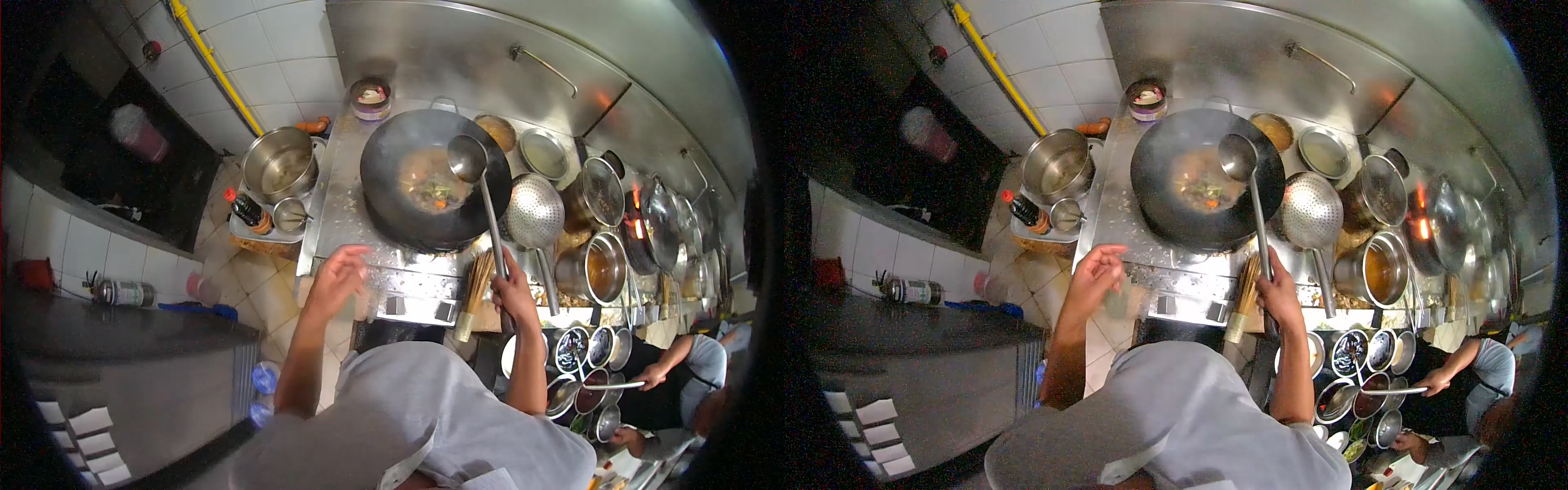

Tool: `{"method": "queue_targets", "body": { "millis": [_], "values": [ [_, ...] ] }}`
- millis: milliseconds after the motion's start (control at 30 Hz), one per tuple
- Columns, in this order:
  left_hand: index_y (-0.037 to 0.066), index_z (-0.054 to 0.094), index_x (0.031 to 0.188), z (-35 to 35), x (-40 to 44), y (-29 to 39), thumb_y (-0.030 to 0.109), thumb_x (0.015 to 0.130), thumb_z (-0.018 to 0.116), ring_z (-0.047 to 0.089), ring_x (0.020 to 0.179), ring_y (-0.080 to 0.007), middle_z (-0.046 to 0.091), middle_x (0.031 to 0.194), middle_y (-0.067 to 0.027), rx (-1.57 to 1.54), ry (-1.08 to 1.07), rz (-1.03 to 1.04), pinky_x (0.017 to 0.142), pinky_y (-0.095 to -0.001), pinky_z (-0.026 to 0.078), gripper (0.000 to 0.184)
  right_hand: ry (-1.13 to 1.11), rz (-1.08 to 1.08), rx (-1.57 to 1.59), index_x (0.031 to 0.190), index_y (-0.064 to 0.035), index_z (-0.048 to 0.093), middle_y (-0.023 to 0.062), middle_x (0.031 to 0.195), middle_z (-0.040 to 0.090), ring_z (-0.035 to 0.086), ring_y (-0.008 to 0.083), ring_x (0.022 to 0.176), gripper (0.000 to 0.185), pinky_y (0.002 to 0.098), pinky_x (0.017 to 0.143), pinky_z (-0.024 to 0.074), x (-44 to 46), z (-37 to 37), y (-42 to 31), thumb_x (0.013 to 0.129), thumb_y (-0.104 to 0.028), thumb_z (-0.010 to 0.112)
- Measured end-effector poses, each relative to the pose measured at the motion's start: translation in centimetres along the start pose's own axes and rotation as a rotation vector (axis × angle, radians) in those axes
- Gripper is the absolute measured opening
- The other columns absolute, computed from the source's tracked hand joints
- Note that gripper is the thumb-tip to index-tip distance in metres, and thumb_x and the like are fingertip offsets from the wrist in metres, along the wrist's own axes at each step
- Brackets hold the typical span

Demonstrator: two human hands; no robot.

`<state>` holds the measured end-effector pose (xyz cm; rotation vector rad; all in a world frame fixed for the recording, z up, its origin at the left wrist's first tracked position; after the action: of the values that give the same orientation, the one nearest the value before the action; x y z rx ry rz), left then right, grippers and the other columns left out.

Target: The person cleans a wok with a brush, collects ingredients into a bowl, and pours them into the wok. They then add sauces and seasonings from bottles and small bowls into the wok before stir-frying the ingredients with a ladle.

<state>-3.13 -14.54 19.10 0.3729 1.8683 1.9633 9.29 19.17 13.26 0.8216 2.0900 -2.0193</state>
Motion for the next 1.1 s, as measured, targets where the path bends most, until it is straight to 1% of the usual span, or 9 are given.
{"method": "queue_targets", "body": {
  "millis": [67, 167, 267, 367, 533, 700, 767, 967, 1100],
  "values": [
    [-0.006, 0.048, 0.134, -6.6, 0.0, -12.1, 0.034, 0.084, 0.074, 0.061, 0.093, -0.0282, 0.060, 0.102, -0.0155, 0.692, 0.238, -0.168, 0.082, -0.0436, 0.052, 0.069, 0.010, -0.071, -0.134, 0.159, -0.0130, 0.019, 0.0030, 0.071, 0.054, 0.045, 0.0105, 0.046, 0.076, 0.0293, 0.040, 0.0406, 4.6, -0.1, 2.6, 0.091, -0.002, 0.053],
    [-0.005, 0.044, 0.136, -11.0, -3.4, -24.9, 0.046, 0.075, 0.079, 0.056, 0.108, -0.0392, 0.058, 0.112, -0.0223, 1.173, 0.402, -0.085, 0.093, -0.0487, 0.048, 0.086, 0.178, -0.478, -0.437, 0.159, -0.0138, 0.021, 0.0053, 0.073, 0.057, 0.048, 0.0126, 0.049, 0.076, 0.0314, 0.042, 0.0437, 8.2, 0.2, 0.8, 0.091, -0.004, 0.054],
    [-0.003, 0.045, 0.135, -10.1, -5.4, -26.5, 0.050, 0.073, 0.079, 0.049, 0.120, -0.0435, 0.054, 0.120, -0.0256, 1.081, 0.368, -0.406, 0.102, -0.0521, 0.041, 0.089, -0.042, -0.081, -0.083, 0.159, -0.0165, 0.022, 0.0035, 0.073, 0.055, 0.049, 0.0112, 0.051, 0.074, 0.0300, 0.045, 0.0449, 9.7, 3.5, 3.1, 0.092, -0.003, 0.052],
    [-0.003, 0.047, 0.130, -10.1, -5.7, -30.7, 0.049, 0.074, 0.078, 0.050, 0.118, -0.0445, 0.055, 0.119, -0.0262, 1.042, 0.397, -0.361, 0.102, -0.0517, 0.041, 0.083, -0.143, 0.134, 0.222, 0.158, -0.0171, 0.024, 0.0006, 0.070, 0.050, 0.045, 0.0092, 0.050, 0.073, 0.0274, 0.043, 0.0415, 5.6, 6.4, 1.9, 0.092, -0.001, 0.051],
    [-0.003, 0.051, 0.124, -10.4, -5.3, -29.2, 0.043, 0.075, 0.076, 0.050, 0.118, -0.0434, 0.055, 0.119, -0.0260, 1.028, 0.435, -0.470, 0.100, -0.0519, 0.042, 0.072, -0.196, 0.221, 0.203, 0.157, -0.0152, 0.027, 0.0011, 0.075, 0.052, 0.043, 0.0084, 0.050, 0.073, 0.0257, 0.044, 0.0400, -0.7, 5.1, 1.0, 0.090, 0.001, 0.052],
    [-0.004, 0.053, 0.119, -11.0, -4.4, -29.4, 0.040, 0.075, 0.074, 0.052, 0.114, -0.0427, 0.055, 0.118, -0.0254, 0.980, 0.480, -0.365, 0.098, -0.0519, 0.043, 0.066, 0.019, -0.083, -0.256, 0.158, -0.0121, 0.023, 0.0055, 0.085, 0.060, 0.051, 0.0123, 0.054, 0.075, 0.0286, 0.047, 0.0451, 3.9, 3.7, 2.9, 0.090, -0.002, 0.053],
    [-0.005, 0.054, 0.115, -10.8, -4.5, -29.4, 0.040, 0.074, 0.074, 0.053, 0.111, -0.0423, 0.057, 0.115, -0.0245, 1.080, 0.519, -0.386, 0.096, -0.0512, 0.044, 0.064, -0.011, 0.022, -0.142, 0.157, -0.0170, 0.028, 0.0005, 0.071, 0.049, 0.045, 0.0105, 0.052, 0.071, 0.0289, 0.047, 0.0414, 4.4, 5.0, 2.3, 0.092, -0.004, 0.053],
    [-0.004, 0.057, 0.109, -10.5, -4.5, -28.3, 0.038, 0.074, 0.072, 0.056, 0.107, -0.0410, 0.059, 0.108, -0.0237, 1.149, 0.552, -0.364, 0.094, -0.0503, 0.045, 0.057, -0.308, 0.256, 0.313, 0.158, -0.0197, 0.025, 0.0012, 0.075, 0.053, 0.044, 0.0083, 0.050, 0.073, 0.0264, 0.043, 0.0408, -0.7, 4.1, 2.5, 0.093, -0.003, 0.052],
    [-0.006, 0.057, 0.109, -9.7, -4.9, -27.1, 0.037, 0.073, 0.072, 0.056, 0.106, -0.0414, 0.059, 0.108, -0.0239, 1.110, 0.595, -0.311, 0.094, -0.0503, 0.044, 0.057, -0.065, 0.150, -0.225, 0.159, -0.0159, 0.021, 0.0095, 0.090, 0.063, 0.056, 0.0168, 0.060, 0.078, 0.0311, 0.054, 0.0501, 0.2, 2.1, 2.9, 0.088, 0.000, 0.051]
  ]
}}
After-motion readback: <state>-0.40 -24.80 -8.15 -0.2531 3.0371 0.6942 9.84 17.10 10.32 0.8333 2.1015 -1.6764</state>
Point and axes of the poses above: each hand's wrist, its own x-axis towards the middle knuckle, its own z-axis out of the palm, y = z × x, the point moved 9 cm from there along x, towards the middle knuckle
